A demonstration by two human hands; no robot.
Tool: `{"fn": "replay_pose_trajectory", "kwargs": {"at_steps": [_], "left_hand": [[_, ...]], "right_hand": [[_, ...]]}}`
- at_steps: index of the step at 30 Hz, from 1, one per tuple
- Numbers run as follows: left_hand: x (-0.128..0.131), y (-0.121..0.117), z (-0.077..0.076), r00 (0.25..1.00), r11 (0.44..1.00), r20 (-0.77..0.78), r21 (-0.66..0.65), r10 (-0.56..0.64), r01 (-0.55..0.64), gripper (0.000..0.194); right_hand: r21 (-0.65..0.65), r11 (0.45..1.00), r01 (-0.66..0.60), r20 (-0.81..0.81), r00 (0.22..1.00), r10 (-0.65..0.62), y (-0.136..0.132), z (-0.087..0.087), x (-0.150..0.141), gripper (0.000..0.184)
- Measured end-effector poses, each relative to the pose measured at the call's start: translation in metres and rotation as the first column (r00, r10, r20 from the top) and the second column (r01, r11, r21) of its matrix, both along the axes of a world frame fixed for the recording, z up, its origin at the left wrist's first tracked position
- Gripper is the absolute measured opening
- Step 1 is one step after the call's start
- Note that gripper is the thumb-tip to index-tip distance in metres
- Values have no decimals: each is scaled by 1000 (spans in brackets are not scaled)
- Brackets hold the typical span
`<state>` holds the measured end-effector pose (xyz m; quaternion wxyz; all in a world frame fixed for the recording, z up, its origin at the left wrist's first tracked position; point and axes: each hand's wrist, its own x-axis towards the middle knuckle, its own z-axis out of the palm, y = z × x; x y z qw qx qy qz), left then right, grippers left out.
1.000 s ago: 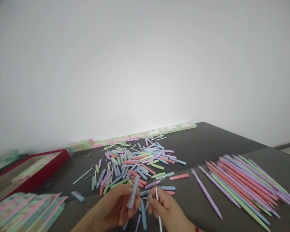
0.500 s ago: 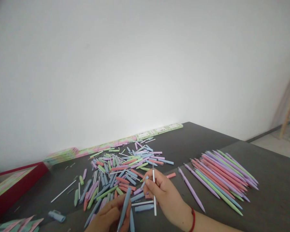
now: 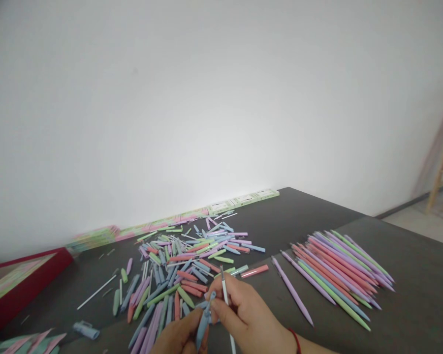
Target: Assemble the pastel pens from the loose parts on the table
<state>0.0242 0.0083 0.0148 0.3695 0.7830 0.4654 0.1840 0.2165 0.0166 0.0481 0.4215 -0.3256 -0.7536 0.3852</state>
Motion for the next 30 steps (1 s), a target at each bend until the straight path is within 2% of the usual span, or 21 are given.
{"fn": "replay_pose_trajectory", "kwargs": {"at_steps": [6,9,12,14,17,20,24,26,30], "left_hand": [[9,-3,3,994,998,109,-60,8,-1,32],[12,-3,8,991,997,132,-71,17,-8,27],[12,-3,10,970,994,244,-102,-5,31,26],[10,-3,8,933,986,361,-153,-6,66,25],[8,-3,3,851,955,519,-285,78,87,23],[7,-5,3,825,916,548,-387,139,103,20],[9,-9,13,885,956,463,-278,53,89,6],[12,-11,18,889,970,458,-220,13,99,13],[15,-14,16,881,975,472,-204,17,91,27]], "right_hand": [[-29,995,-94,79,992,96,3,-9,-4,10],[-63,988,-143,104,983,148,2,-12,-6,16],[-48,992,-118,102,987,123,2,-14,-5,25],[-54,996,-66,66,995,70,2,-15,-3,30],[-154,988,-25,-76,997,14,4,-13,-2,38],[-195,980,-45,-207,978,4,3,-5,-1,41],[-109,993,-38,-204,979,15,-4,8,-1,37],[-93,995,-41,-172,985,25,-8,12,0,36],[-87,996,-31,-138,990,19,-11,13,1,35]]}}
